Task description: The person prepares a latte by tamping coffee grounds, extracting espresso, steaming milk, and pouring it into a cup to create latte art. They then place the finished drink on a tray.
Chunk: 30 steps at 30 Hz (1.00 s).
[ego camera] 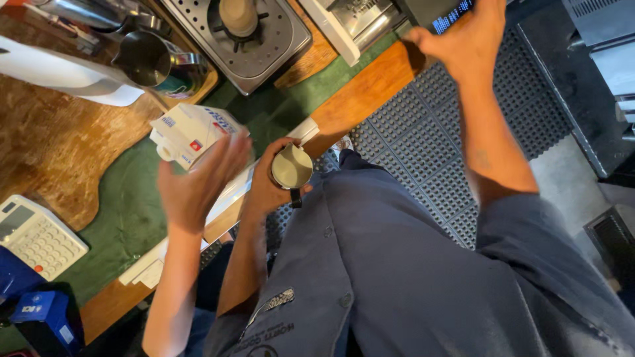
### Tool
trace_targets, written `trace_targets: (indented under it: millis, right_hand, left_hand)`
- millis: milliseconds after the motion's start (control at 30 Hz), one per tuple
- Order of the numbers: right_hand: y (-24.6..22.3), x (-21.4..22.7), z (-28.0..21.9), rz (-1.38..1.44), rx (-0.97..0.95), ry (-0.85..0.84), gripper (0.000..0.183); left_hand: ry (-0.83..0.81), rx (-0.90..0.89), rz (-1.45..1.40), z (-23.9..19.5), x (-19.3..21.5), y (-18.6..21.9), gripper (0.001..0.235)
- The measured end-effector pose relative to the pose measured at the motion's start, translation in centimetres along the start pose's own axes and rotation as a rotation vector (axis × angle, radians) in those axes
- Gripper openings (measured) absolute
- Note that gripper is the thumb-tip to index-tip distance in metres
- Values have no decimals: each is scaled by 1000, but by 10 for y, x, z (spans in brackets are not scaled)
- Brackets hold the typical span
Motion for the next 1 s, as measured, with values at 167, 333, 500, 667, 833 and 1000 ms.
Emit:
trace_targets:
  millis: [167, 333, 500, 667, 833, 1000]
  right_hand:
    - [38, 19, -85, 113, -164, 88, 104]
    - [72, -26, -98, 10, -113, 34, 108]
    - [80, -67, -71, -10, -75, 14, 112]
    - [54, -67, -45, -24, -23, -35, 111]
    - [22, -10, -34, 256, -42, 152, 42]
    - [22, -83, 44, 255, 63, -145, 16]
  left_hand:
    - [21, 40, -59, 13, -12, -10, 92]
    - [-3, 46, -76, 29, -28, -14, 91]
    - [53, 81, -114, 40, -35, -17, 94]
    - [105, 64, -129, 44, -41, -18, 94]
    - [133, 31, -58, 44, -39, -16, 92]
    - [166, -10, 22, 39, -37, -13, 92]
Point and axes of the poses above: each hand's wrist, its own z-axis towards the middle knuckle, its own x-axis out of the back of the hand, y = z × x, the point moved 8 cm from there along z, towards the middle knuckle
